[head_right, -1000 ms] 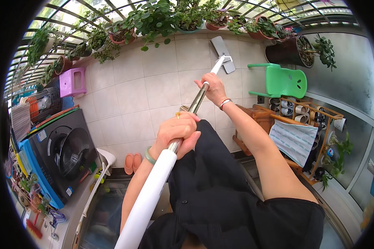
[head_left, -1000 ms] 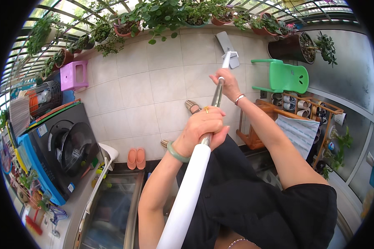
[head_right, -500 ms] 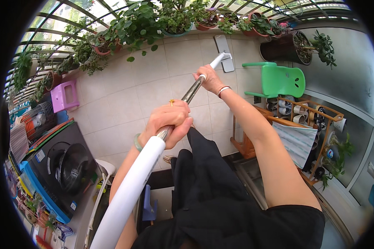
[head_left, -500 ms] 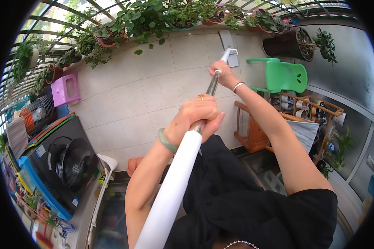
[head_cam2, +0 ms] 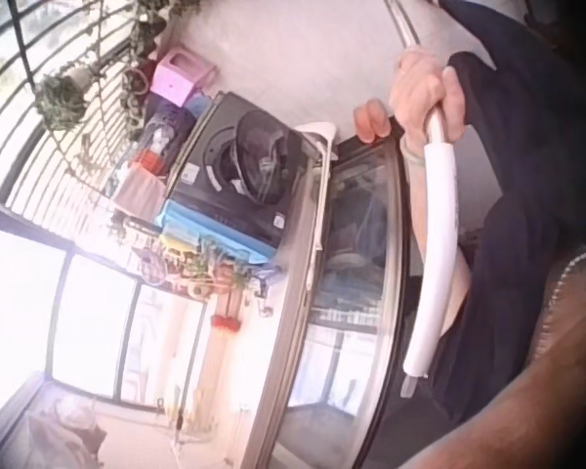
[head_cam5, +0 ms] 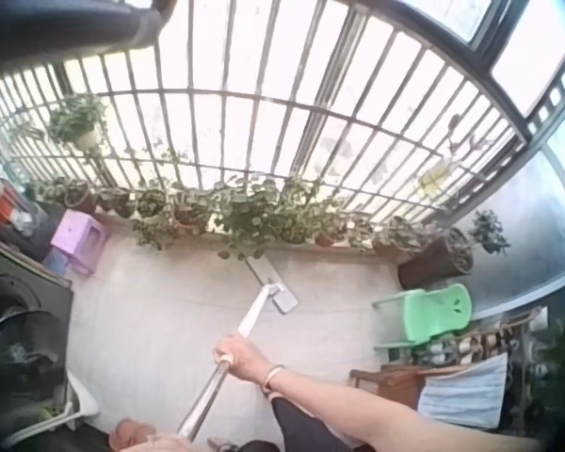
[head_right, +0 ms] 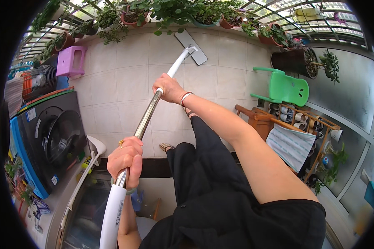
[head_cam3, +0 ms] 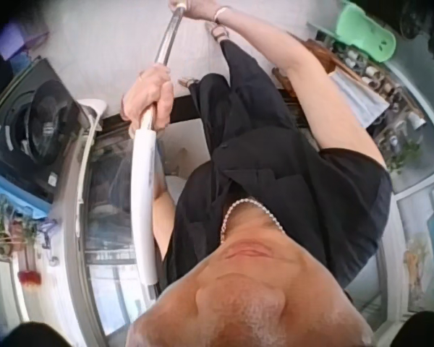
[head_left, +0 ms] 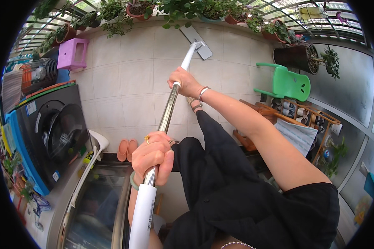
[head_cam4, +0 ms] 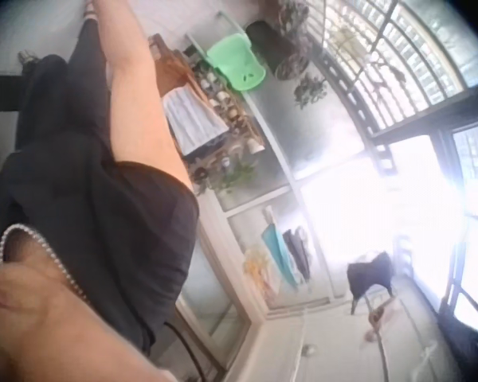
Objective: The person hangs several pieces of underwear on hangers and places them on a balcony drying rack. They then use a mop to clean the tiled floor of the balcony.
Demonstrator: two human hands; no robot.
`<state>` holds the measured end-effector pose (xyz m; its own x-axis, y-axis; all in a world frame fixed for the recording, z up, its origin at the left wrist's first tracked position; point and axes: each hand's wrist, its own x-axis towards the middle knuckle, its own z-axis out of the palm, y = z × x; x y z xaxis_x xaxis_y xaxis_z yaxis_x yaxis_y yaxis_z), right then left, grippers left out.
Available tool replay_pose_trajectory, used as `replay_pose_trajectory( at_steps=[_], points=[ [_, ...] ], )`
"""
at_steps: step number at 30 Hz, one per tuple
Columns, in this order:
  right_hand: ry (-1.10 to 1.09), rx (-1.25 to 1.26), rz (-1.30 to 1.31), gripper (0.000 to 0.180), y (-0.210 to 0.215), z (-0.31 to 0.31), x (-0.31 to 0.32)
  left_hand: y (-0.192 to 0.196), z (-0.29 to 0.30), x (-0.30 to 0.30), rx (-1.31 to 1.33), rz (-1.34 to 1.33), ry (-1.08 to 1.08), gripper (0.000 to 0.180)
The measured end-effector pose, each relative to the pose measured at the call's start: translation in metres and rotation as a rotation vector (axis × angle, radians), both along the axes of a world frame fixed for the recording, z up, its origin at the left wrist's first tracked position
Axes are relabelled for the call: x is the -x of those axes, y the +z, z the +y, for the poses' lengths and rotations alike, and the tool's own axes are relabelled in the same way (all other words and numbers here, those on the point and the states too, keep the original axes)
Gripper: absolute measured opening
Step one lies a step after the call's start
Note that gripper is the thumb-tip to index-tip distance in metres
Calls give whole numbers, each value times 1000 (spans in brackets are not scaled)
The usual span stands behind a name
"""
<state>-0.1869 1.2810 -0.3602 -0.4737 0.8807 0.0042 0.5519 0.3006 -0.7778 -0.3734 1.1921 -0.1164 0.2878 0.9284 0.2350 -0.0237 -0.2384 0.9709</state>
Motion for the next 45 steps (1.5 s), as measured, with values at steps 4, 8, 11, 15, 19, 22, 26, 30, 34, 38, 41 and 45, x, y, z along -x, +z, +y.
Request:
replay_pose_trajectory(
  at_steps=[4,8,11,15,19,22,26,30,34,38,41,45],
  points=[
    [175,49,17,10,5,-51,68,7,-81,45,23,7,188,34],
    [282,73,58,8,19,-123,128,29,-162,81,77,48,323,34],
    [421,163,63,6,47,-187,167,57,-230,97,133,76,480,34],
    [658,274,-43,4,76,-258,204,84,-299,107,168,113,745,36],
    [780,385,-44,7,81,-267,210,72,-330,109,136,56,878,34],
    [732,371,-45,10,76,-248,212,54,-313,111,55,-40,919,33],
    [697,216,-89,6,37,-193,195,17,-271,101,29,-89,869,30],
    [621,43,-149,4,-4,-105,168,-39,-206,86,-61,-180,798,29],
    [599,-35,-166,6,-22,-50,165,-74,-166,89,-113,-222,776,30],
    [595,-17,-153,4,-29,-83,169,-66,-193,100,-66,-176,746,29],
    [627,54,-122,6,-8,-157,187,-26,-254,108,31,-86,804,29],
    [642,120,-17,6,42,-265,214,43,-333,114,199,25,922,32]
  ],
)
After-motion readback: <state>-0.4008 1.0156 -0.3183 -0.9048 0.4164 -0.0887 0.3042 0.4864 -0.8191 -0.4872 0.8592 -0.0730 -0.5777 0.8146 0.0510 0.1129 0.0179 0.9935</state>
